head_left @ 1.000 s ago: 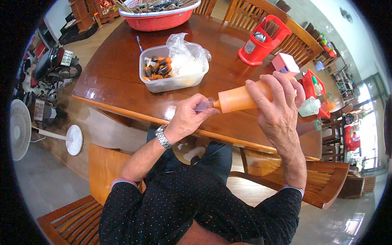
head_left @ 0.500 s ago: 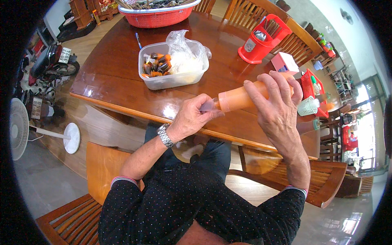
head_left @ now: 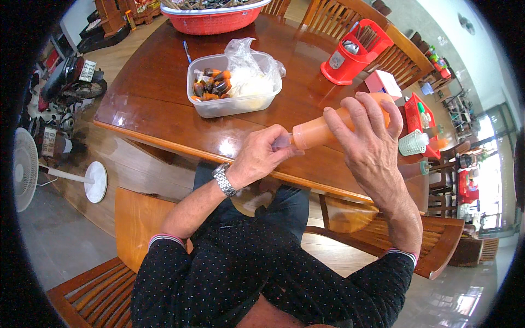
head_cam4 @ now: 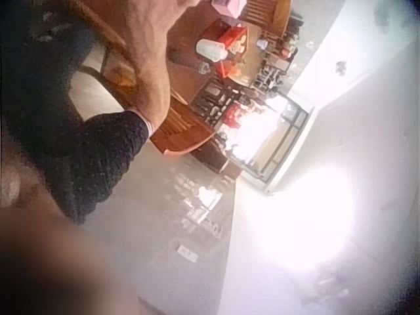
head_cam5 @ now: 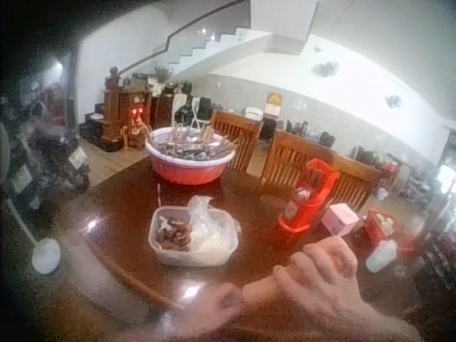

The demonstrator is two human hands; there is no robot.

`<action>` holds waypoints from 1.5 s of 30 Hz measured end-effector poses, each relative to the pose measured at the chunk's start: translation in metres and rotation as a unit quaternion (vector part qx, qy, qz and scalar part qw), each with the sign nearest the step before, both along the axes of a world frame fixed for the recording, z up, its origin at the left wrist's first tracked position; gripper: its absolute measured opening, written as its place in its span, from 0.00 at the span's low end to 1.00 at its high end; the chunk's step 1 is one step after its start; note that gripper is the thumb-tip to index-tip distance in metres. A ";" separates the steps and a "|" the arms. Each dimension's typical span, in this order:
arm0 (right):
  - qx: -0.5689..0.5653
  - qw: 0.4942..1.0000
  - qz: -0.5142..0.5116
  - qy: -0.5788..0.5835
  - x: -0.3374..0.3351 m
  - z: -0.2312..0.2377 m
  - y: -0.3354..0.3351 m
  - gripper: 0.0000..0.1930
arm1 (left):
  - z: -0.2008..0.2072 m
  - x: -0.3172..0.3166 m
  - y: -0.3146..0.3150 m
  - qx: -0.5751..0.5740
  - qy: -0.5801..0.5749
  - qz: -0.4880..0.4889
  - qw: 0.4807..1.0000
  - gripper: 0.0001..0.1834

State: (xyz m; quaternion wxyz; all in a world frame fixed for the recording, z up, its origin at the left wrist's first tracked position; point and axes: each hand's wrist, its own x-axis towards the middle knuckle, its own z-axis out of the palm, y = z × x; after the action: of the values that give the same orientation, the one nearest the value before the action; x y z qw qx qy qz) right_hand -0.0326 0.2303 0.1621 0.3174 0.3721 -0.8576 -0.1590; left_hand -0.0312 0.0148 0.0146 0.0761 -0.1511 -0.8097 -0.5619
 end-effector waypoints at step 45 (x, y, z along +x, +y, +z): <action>-0.053 0.995 -0.002 -0.085 -0.016 0.013 0.002 0.29 | -0.009 -0.006 0.010 0.197 -0.059 -0.026 0.978 0.17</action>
State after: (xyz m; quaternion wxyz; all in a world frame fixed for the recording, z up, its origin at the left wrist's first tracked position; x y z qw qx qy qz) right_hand -0.0484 0.2322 0.1756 0.2619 0.3656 -0.8894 -0.0816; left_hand -0.0370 0.0243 0.0056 0.0425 -0.1206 -0.6818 -0.7203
